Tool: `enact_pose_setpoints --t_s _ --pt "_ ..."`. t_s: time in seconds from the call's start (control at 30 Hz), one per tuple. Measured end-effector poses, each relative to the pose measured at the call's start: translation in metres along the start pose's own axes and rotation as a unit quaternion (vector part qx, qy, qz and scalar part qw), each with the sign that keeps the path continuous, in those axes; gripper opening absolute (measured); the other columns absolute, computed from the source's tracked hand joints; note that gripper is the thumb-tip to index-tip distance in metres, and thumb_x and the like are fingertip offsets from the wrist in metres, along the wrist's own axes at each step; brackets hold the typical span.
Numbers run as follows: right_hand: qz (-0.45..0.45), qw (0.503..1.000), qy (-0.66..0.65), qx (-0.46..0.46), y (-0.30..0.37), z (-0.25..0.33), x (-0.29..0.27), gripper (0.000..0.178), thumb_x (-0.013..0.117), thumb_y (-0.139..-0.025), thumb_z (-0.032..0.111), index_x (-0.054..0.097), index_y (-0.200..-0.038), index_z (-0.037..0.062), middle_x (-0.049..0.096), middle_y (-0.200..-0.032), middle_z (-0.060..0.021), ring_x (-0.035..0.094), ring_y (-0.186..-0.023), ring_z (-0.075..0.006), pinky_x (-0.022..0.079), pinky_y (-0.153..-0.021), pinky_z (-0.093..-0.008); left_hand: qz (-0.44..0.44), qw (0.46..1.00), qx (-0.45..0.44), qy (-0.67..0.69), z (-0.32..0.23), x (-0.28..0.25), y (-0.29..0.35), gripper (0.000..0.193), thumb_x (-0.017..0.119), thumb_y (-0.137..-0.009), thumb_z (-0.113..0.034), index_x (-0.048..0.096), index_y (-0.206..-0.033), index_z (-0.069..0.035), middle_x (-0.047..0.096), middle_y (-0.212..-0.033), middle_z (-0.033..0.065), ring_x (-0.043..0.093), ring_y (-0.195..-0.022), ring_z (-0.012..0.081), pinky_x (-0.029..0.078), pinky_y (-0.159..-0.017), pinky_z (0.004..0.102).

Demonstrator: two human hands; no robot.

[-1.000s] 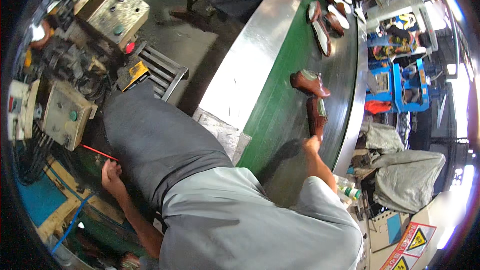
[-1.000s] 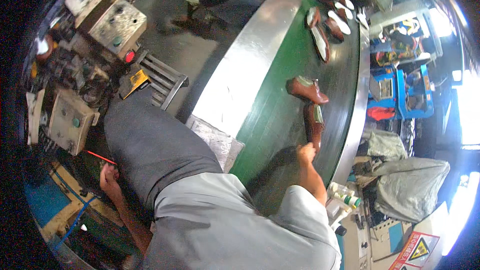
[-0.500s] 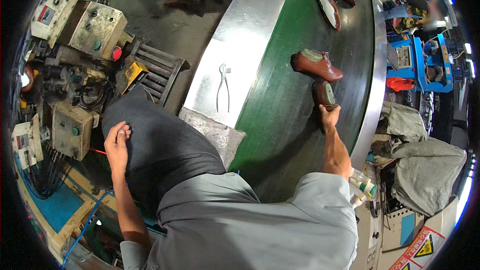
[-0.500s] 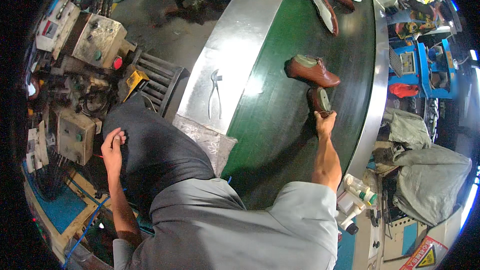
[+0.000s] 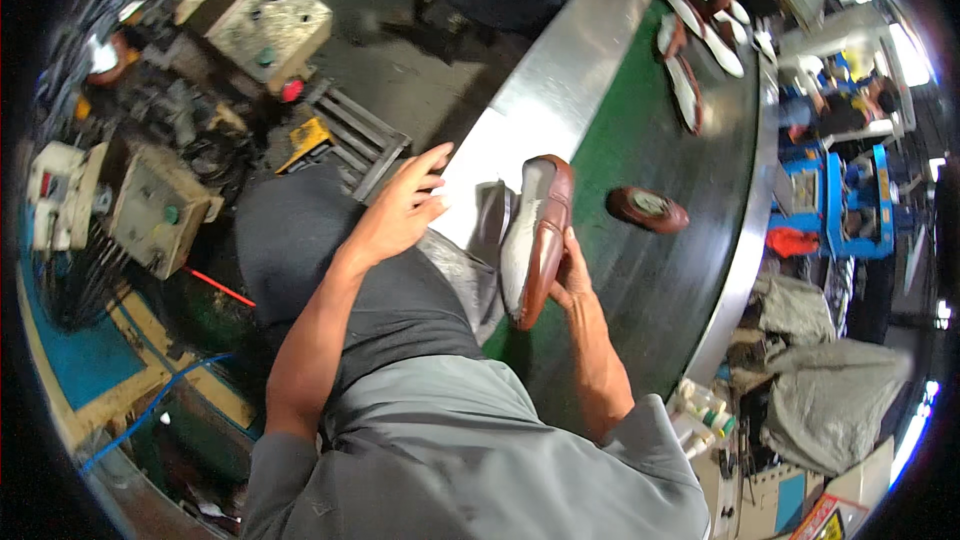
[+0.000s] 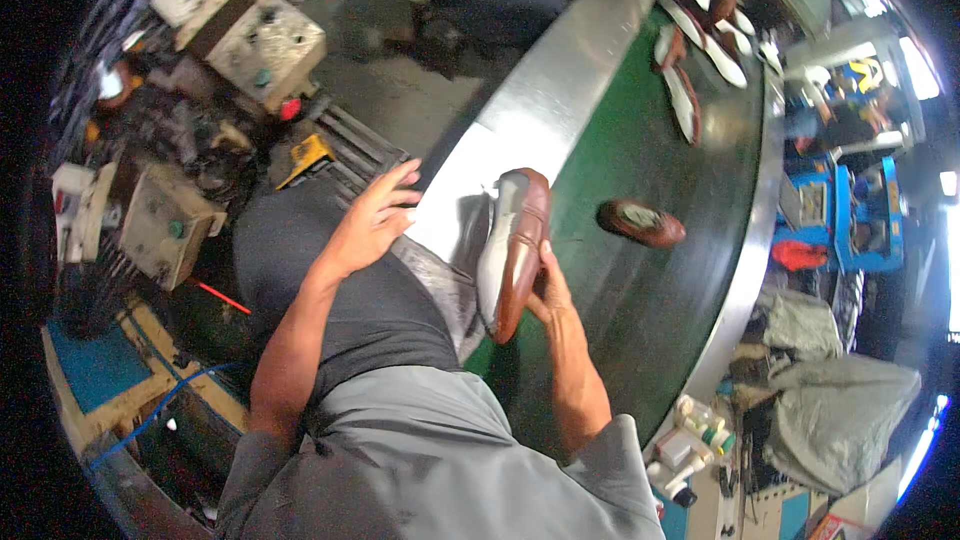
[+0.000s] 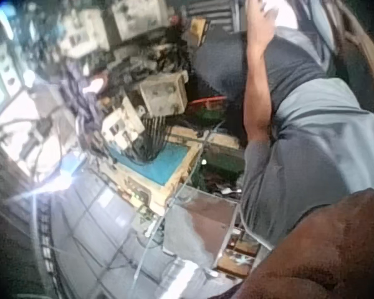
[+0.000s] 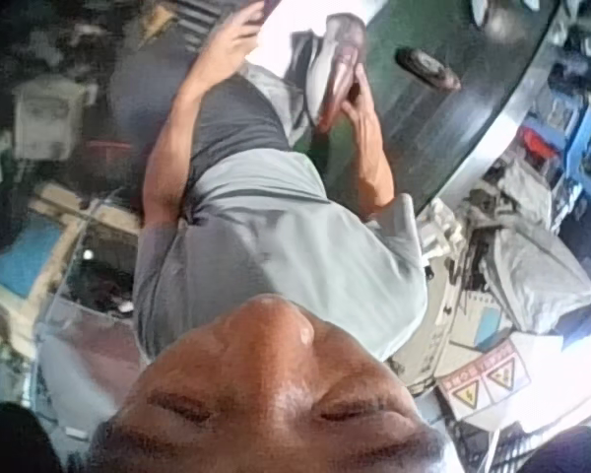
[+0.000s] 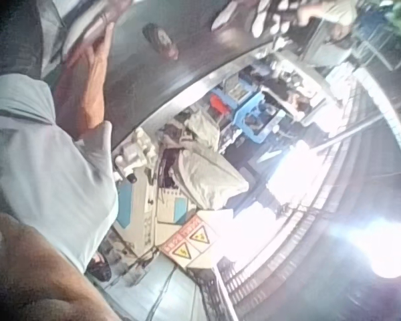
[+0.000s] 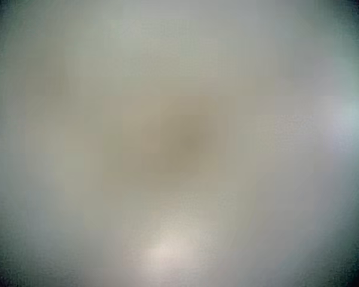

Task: Insert a shoe into a toe lasting machine to shape the front part of the shoe.

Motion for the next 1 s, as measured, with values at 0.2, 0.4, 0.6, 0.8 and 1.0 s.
enact_pose_setpoints --t_s 0.2,0.4,0.6,0.8,1.0 --pt "0.240 0.957 0.003 0.164 -0.048 -0.108 0.204 0.072 0.069 -0.104 0.058 0.057 -0.155 0.0082 0.069 -0.143 -0.0140 0.066 -0.131 -0.0301 0.055 -0.114 -0.0486 -0.171 0.979 0.097 -0.055 -0.024 -0.110 0.025 0.057 0.076 -0.103 -0.012 0.058 -0.157 -0.005 0.067 -0.148 0.0163 0.065 -0.136 0.0279 0.055 -0.109 0.0388" --pt "0.325 0.853 0.401 0.081 -0.016 -0.156 0.303 0.100 0.079 -0.098 0.057 0.033 -0.170 0.0033 0.055 -0.161 -0.0204 0.055 -0.148 -0.0357 0.047 -0.122 -0.0483 -0.388 0.889 0.062 -0.235 -0.024 -0.191 0.137 0.028 0.070 -0.105 -0.009 0.075 -0.130 0.003 0.078 -0.123 0.0205 0.075 -0.117 0.0322 0.057 -0.102 0.0377" --pt "0.373 0.704 0.589 -0.137 -0.015 -0.160 0.395 0.113 0.089 -0.093 0.029 0.017 -0.177 0.0032 0.042 -0.171 -0.0234 0.041 -0.158 -0.0307 0.035 -0.129 -0.0428 -0.398 0.902 0.001 -0.170 0.017 -0.192 0.164 0.034 0.066 -0.110 -0.013 0.071 -0.141 0.000 0.073 -0.137 0.0171 0.071 -0.127 0.0299 0.055 -0.107 0.0376" --pt "0.389 0.823 0.414 0.003 -0.054 -0.173 0.359 0.107 0.075 -0.103 0.050 0.012 -0.178 0.0081 0.028 -0.180 -0.0210 0.031 -0.165 -0.0334 0.029 -0.133 -0.0443 -0.309 0.795 0.078 0.517 0.091 -0.144 0.155 0.070 0.050 -0.116 -0.052 0.032 -0.175 -0.019 0.047 -0.171 0.0057 0.049 -0.154 0.0243 0.041 -0.128 0.0441" --pt "0.264 0.893 0.320 0.175 -0.079 -0.191 0.327 0.076 0.038 -0.118 0.059 0.031 -0.175 0.0090 0.034 -0.178 -0.0198 0.034 -0.164 -0.0333 0.030 -0.133 -0.0414 -0.346 0.840 0.002 0.417 0.094 -0.126 0.146 0.067 0.040 -0.120 -0.049 0.024 -0.177 -0.017 0.044 -0.172 0.0093 0.044 -0.157 0.0247 0.040 -0.129 0.0432"
Point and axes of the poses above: each hand's wrist, its own y-axis away from the middle knuckle, its own x-axis out of the palm, z = x × y, the point moved 7 cm from there along -y, towards the middle knuckle
